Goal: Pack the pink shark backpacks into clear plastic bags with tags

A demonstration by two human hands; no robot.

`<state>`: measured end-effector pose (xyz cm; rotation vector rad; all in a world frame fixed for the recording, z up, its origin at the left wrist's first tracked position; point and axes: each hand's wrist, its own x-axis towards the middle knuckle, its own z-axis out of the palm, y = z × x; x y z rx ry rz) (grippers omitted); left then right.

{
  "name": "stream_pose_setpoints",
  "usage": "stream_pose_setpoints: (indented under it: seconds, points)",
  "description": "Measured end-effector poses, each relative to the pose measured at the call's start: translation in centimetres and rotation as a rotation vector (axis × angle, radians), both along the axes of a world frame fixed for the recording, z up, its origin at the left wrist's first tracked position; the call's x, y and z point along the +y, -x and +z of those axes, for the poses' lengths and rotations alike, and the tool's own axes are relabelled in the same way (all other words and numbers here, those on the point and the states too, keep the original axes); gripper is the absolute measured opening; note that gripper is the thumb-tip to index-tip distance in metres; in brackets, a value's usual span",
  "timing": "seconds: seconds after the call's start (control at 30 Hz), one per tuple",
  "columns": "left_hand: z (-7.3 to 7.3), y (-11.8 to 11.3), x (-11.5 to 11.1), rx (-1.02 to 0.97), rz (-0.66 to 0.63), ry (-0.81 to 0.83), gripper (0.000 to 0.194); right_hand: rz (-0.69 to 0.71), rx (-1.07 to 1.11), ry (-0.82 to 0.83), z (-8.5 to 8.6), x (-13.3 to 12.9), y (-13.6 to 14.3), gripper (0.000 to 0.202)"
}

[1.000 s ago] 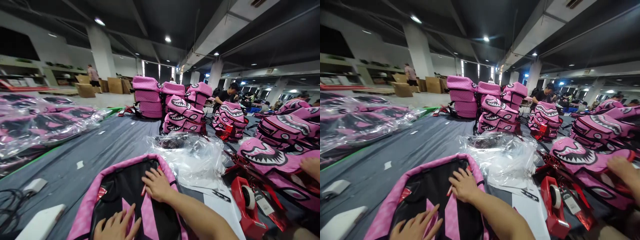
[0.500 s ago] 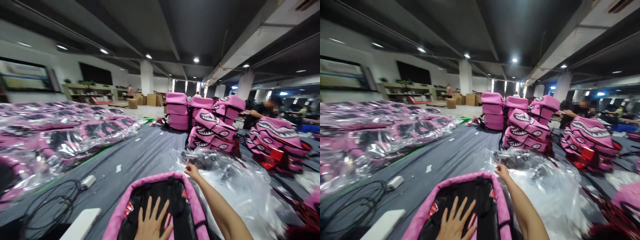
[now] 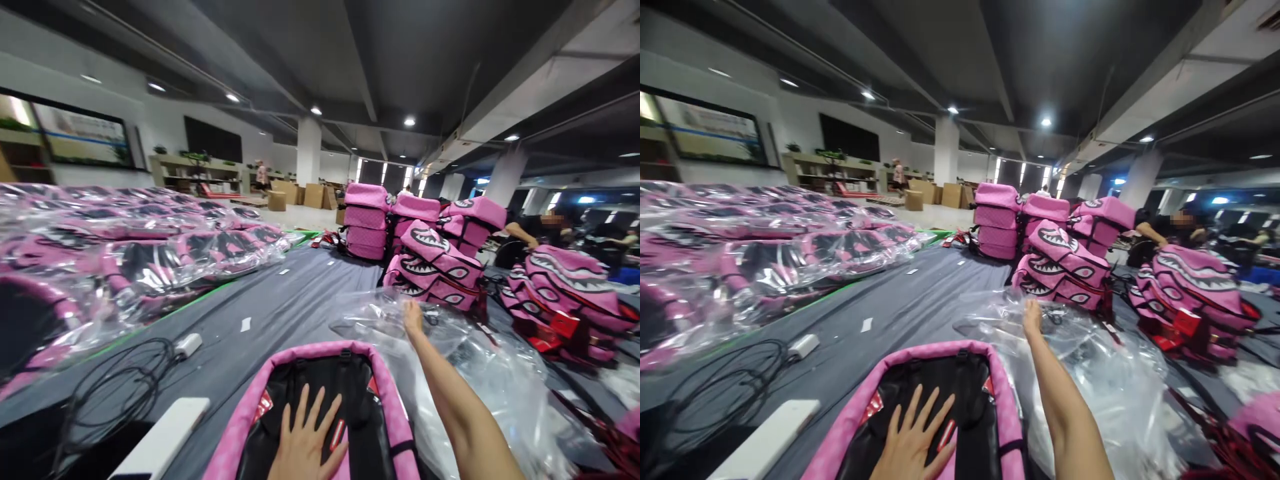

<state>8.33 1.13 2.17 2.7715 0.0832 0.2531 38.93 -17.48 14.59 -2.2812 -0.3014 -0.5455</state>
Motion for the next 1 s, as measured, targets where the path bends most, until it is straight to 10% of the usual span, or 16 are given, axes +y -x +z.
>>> stream_pose_setpoints:
  seconds: [0.23, 0.47, 0.57, 0.67, 0.77, 1.0]
  points:
    - [1.1, -0.1, -0.7, -0.036, 0.011, 0.090, 0.063, 0.485, -0.154, 0.145, 5.5, -0.4, 11.4, 0.026]
    - [2.6, 3.7, -4.5, -0.104, -0.105, 1.520, 0.087, 0.830, -0.418, 0.515, 1.9, -5.6, 24.8, 0.030]
    - [4.2, 6.8, -5.9, -0.010, 0.194, 1.780, 0.069, 0.896, -0.458, 0.677, -0.3, -8.4, 27.2, 0.030]
    - [5.3, 9.5, -6.3, 0.105, 0.486, 1.860, 0.022, 0.853, -0.328, 0.746, -1.8, -10.8, 28.7, 0.028]
    - [5.6, 11.2, -6.9, 0.132, 0.517, 1.875, 0.009, 0.662, -0.196, 0.681, -2.5, -11.8, 30.6, 0.026]
    - [5.5, 11.6, -8.5, -0.050, 0.361, 1.501, 0.059, 0.622, 0.111, 0.249, -4.7, -6.4, 35.9, 0.044]
